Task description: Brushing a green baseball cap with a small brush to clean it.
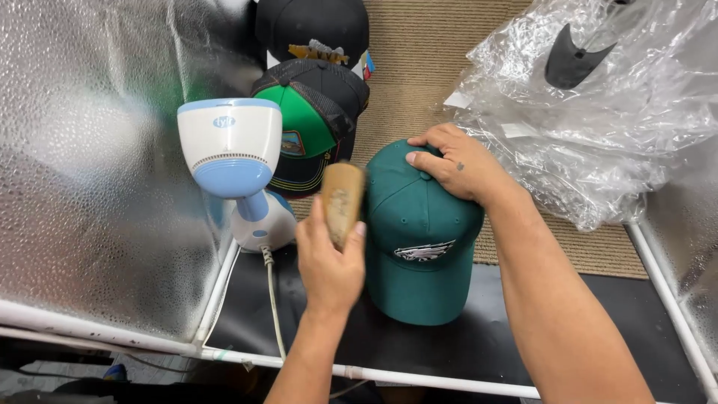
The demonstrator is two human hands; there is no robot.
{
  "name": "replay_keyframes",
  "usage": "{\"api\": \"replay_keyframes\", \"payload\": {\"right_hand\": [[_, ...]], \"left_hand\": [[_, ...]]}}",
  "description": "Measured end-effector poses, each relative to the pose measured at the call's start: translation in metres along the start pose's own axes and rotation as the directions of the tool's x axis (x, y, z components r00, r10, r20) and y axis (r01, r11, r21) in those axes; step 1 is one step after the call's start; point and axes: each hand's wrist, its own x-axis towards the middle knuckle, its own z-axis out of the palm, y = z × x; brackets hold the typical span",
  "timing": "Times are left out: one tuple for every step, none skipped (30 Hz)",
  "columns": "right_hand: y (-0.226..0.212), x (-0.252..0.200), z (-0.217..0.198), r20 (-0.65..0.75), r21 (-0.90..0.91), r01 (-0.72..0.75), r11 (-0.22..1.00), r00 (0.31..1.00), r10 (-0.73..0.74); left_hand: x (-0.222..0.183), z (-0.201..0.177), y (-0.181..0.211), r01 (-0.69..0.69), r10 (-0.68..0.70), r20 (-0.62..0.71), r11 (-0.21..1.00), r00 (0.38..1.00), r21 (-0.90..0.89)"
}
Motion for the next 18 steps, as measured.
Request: {"api": "replay_keyframes", "payload": {"right_hand": [[-0.001,-0.002,0.002,0.006,-0.001,0.004,1.0,1.0,-0.004],[-0.001,-0.002,0.0,0.011,0.006,0.003,1.0,1.0,-0.003],[0.0,-0.001,-0.001,0.016,0.012,0.003,1.0,1.0,-0.003],[-0.003,-0.004,-0.002,0.029,0.015,-0.003,1.0,1.0,0.002],[-0.006,-0.008,-0.003,0.024,0.021,-0.007,1.0,1.0,0.007],[-0.011,-0.007,-0.006,0.013,0.022,-0.002,1.0,1.0,0.002],[-0.007,-0.004,-0.002,0.02,0.021,0.002,1.0,1.0,-0.002],[-0.002,-0.002,0.0,0.018,0.021,0.016,1.0,1.0,-0.016],[0.004,0.001,0.001,0.015,0.021,0.03,0.999,0.999,-0.03],[0.003,0.001,-0.001,0.008,0.02,0.022,1.0,1.0,-0.022],[0.003,0.001,-0.003,-0.001,0.015,0.024,1.0,1.0,-0.024],[0.002,-0.001,-0.001,0.009,0.013,0.026,1.0,1.0,-0.026],[0.004,-0.006,0.001,0.019,0.016,0.018,1.0,1.0,-0.018],[0.005,-0.004,0.001,0.011,0.025,0.034,0.999,0.999,-0.035],[0.005,-0.001,0.0,0.003,0.034,0.051,0.998,0.999,-0.051],[0.002,0.0,-0.004,-0.011,0.031,0.049,0.998,0.999,-0.049],[0.0,0.001,-0.007,-0.014,0.031,0.068,0.997,0.998,-0.068],[-0.004,-0.004,-0.002,0.009,0.038,0.082,0.996,0.997,-0.083]], "left_hand": [[-0.009,-0.007,0.02,0.005,-0.005,-0.004,1.0,1.0,0.003],[-0.012,-0.009,0.039,-0.195,0.202,0.06,0.976,0.978,-0.096],[-0.016,-0.012,0.057,-0.379,0.405,0.103,0.903,0.909,-0.204],[-0.02,-0.008,0.062,-0.368,0.394,0.111,0.908,0.912,-0.2],[-0.023,-0.005,0.066,-0.409,0.441,0.175,0.892,0.88,-0.191],[-0.023,0.0,0.069,-0.455,0.488,0.228,0.871,0.842,-0.184],[-0.015,0.002,0.056,-0.451,0.483,0.226,0.874,0.846,-0.179],[-0.006,0.006,0.045,-0.323,0.351,0.168,0.931,0.921,-0.17],[0.002,0.01,0.035,-0.187,0.207,0.11,0.968,0.972,-0.17],[0.01,0.011,0.021,-0.191,0.213,0.116,0.966,0.97,-0.177],[0.018,0.011,0.007,-0.125,0.131,0.082,0.989,0.988,-0.077],[0.019,0.008,-0.007,-0.038,0.037,0.041,0.999,0.998,0.031],[0.012,-0.001,0.011,-0.029,0.027,0.049,0.999,0.998,0.035],[0.013,-0.007,0.029,-0.062,0.061,0.069,0.998,0.996,0.008],[0.014,-0.013,0.046,-0.094,0.095,0.089,0.995,0.991,-0.02],[0.01,-0.008,0.056,-0.105,0.107,0.09,0.994,0.99,-0.029],[0.004,-0.002,0.066,-0.262,0.278,0.164,0.959,0.946,-0.111],[-0.009,-0.003,0.074,-0.383,0.421,0.233,0.904,0.877,-0.19]]}}
